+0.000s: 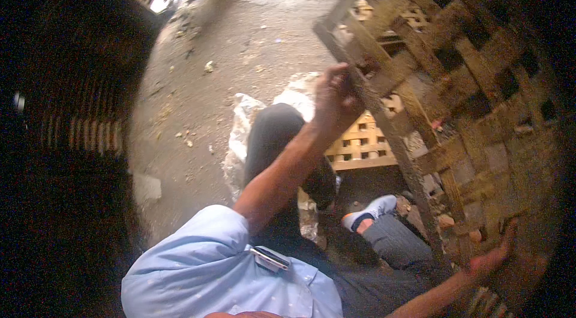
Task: The person sits on the floor and assembles a wooden lattice frame by hand, inserting small wooden pieces into the grid. They also handle a large plastic sheet, folding and unfolding it repeatedly.
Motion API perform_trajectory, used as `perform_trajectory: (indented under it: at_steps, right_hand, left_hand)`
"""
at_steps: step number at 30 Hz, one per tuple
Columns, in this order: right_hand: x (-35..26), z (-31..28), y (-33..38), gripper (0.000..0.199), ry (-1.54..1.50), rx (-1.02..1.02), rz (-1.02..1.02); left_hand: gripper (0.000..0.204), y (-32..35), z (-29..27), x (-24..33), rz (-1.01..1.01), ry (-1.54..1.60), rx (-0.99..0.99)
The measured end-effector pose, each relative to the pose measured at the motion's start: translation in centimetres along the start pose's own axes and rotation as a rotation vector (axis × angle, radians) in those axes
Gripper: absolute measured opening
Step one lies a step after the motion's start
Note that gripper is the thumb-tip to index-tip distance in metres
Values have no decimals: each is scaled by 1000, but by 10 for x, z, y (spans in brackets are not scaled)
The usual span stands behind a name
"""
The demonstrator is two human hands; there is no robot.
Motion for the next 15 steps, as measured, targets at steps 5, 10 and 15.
perform_trajectory:
  at_steps: [5, 10, 15]
  right_hand:
    - [10, 1, -3, 70, 175, -25, -123]
    - [-2, 18, 9, 68, 267, 57, -117]
    - [-2, 18, 13, 69, 347, 55, -175]
  left_hand:
    - [37, 11, 13, 18, 47, 196, -168]
    - [38, 3, -5, 26, 9, -145, -233]
    - [53, 19, 15, 22, 153, -532, 38]
Point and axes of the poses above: each hand's wrist, its own y-axis away from the middle knuckle, its own z-axis out of the palm, x = y × z, the point moved 1 cm from there along -y, towards the middle knuckle, and after that the axes turned 10 degrees about x, right-handed, at the moved point
